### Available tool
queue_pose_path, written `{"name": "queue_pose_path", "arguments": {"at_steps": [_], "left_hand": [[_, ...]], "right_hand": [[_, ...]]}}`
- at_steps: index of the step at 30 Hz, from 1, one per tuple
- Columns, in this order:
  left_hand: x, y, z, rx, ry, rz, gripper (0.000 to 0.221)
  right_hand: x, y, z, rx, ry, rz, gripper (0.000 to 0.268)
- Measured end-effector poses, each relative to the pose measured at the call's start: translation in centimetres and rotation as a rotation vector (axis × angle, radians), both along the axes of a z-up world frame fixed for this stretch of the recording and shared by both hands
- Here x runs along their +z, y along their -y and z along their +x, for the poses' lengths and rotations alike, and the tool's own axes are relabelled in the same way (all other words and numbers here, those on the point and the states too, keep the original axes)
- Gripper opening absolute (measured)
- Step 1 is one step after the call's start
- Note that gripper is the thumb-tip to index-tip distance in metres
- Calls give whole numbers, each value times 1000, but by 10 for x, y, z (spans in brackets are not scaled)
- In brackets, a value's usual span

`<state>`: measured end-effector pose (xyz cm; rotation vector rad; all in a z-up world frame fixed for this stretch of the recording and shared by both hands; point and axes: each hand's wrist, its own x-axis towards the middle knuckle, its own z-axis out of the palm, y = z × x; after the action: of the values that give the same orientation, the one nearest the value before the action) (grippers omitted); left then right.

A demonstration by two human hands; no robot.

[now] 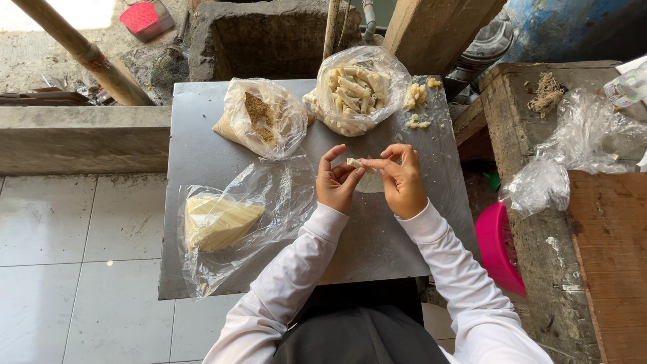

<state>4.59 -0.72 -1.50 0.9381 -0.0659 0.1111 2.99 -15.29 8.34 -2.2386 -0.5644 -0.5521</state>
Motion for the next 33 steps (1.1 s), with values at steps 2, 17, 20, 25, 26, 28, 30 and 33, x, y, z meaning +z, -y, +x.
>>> {"name": "queue_pose_path", "arguments": {"at_steps": [2,17,20,25,26,28,30,33], "left_hand": [[-1,0,-1,3,-8,-1,63],[-1,-2,3,4,2,-61,65],[3,-2,2,-5,23,-67,68],[16,-6,-5,86,31,513,67],[16,-8,-10,116,65,802,69],[15,-9,-16,196,151,1183,70],[10,-5,-17,297,257,1365,71],[-9,-3,-11,241,187,1593,26]], "right_hand": [[-1,-1,-5,-30,62,-58,45],[19,-4,-5,78,64,122,26],[25,-11,3,153,-122,190,13],[52,-22,52,-22,262,122,7],[61,-23,63,-54,370,11,7],[71,-35,77,-8,437,-44,13],[67,-62,86,141,355,64,20],[38,-117,90,264,20,-43,46]]}}
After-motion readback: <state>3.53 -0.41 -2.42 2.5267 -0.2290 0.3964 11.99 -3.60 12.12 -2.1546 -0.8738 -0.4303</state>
